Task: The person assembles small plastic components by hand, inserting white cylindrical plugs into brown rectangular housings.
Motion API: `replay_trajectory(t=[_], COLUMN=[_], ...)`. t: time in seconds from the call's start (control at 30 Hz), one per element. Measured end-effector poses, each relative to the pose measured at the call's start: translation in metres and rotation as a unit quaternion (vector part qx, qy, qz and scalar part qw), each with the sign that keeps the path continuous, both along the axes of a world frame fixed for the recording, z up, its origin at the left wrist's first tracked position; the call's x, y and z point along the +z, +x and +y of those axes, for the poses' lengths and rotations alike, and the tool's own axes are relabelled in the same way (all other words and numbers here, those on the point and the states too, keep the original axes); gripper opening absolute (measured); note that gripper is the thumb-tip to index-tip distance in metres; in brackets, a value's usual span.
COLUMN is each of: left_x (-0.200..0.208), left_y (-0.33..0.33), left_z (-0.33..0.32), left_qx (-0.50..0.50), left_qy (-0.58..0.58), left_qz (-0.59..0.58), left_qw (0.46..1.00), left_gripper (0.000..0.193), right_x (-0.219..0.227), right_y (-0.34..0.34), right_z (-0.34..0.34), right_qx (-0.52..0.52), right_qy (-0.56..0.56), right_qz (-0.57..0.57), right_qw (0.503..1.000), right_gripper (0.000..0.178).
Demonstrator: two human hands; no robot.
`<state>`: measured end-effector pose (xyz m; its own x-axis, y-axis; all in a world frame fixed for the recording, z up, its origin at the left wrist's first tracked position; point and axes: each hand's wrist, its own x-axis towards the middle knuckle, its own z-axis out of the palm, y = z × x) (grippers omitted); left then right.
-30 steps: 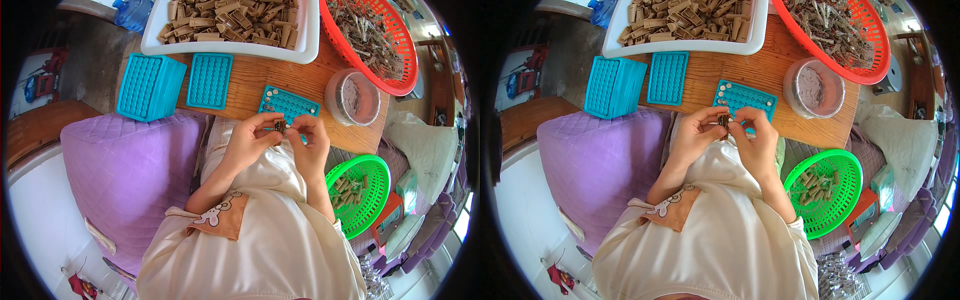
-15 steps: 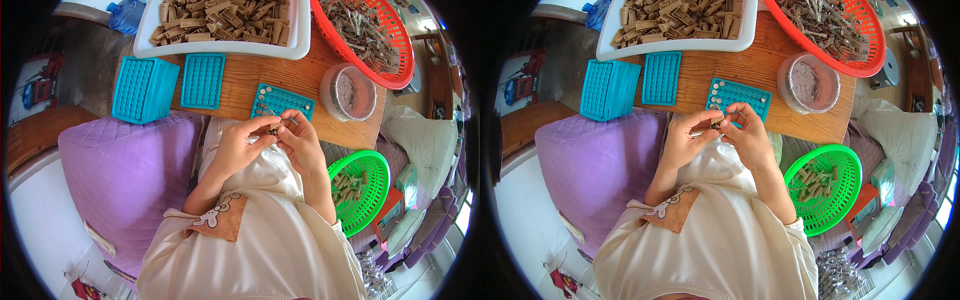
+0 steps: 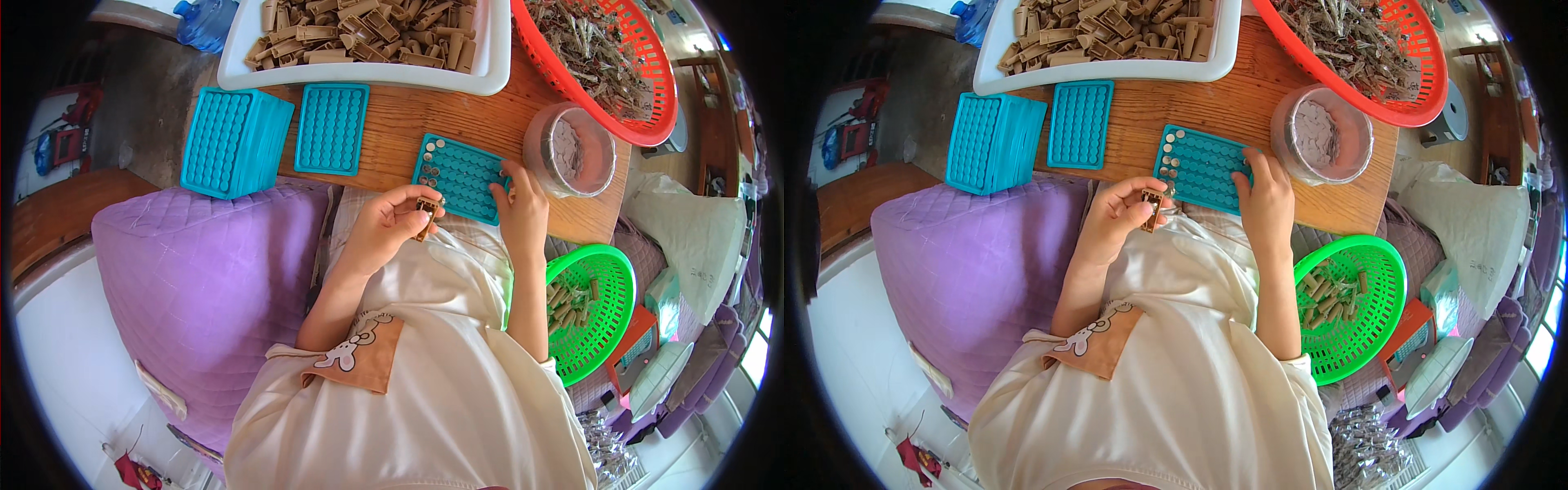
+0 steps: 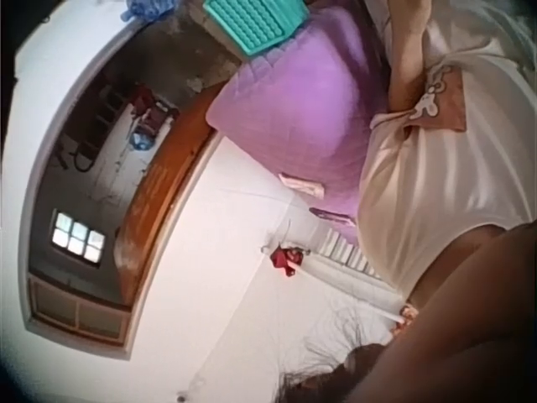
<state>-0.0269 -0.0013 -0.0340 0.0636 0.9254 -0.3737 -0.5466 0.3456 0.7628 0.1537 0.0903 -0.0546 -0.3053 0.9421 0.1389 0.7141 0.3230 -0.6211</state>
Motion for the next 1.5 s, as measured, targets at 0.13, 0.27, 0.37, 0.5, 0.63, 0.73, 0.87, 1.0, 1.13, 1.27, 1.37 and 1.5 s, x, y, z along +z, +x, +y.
replay_trajectory(t=[0.13,0.27,0.37,0.5,0.63,0.73,0.87,1.0,1.13,1.27,1.37,1.5], left_x=[0.002,0.003,0.005,0.003,0.003,-0.002,-0.001,0.006,0.008,0.004,0.002,0.004], left_y=[-0.002,-0.004,-0.003,0.001,0.007,0.009,0.012,0.013,0.016,0.015,0.009,-0.005], left_z=[0.001,0.000,-0.001,-0.003,-0.003,-0.006,-0.005,0.000,0.003,0.004,0.002,0.001], left_qx=[-0.016,-0.021,-0.013,-0.010,0.000,0.008,0.007,-0.001,0.009,0.015,-0.014,-0.021], left_qy=[0.000,-0.004,-0.006,-0.010,0.000,-0.007,-0.010,-0.010,0.004,-0.009,-0.004,-0.016], left_qz=[-0.021,-0.020,-0.027,-0.043,-0.044,-0.045,-0.052,-0.038,-0.001,0.012,0.019,0.002], left_qw=[1.000,1.000,1.000,0.999,0.999,0.999,0.999,0.999,1.000,1.000,1.000,1.000], left_gripper=[0.024,0.025,0.026,0.029,0.032,0.034,0.034,0.035,0.034,0.032,0.028,0.024], right_x=[-0.003,0.007,0.021,0.033,0.027,0.025,0.017,0.016,0.015,0.019,0.027,0.011], right_y=[0.001,-0.005,-0.013,-0.037,-0.046,-0.046,-0.043,-0.041,-0.038,-0.035,-0.043,-0.040], right_z=[0.005,0.005,-0.005,-0.034,-0.034,-0.039,-0.045,-0.046,-0.046,-0.041,-0.030,0.003], right_qx=[0.040,0.040,0.029,0.097,0.147,0.150,0.100,0.085,0.062,0.046,0.028,0.054], right_qy=[0.003,0.003,-0.083,0.003,0.055,0.034,0.040,0.062,-0.007,-0.160,-0.302,-0.303], right_qz=[-0.043,-0.077,0.084,0.284,0.266,0.262,0.320,0.343,0.375,0.345,0.445,0.364], right_qw=[0.998,0.996,0.993,0.954,0.951,0.953,0.941,0.933,0.925,0.924,0.843,0.879], right_gripper=[0.022,0.017,0.015,0.017,0.017,0.018,0.020,0.021,0.020,0.023,0.025,0.022])
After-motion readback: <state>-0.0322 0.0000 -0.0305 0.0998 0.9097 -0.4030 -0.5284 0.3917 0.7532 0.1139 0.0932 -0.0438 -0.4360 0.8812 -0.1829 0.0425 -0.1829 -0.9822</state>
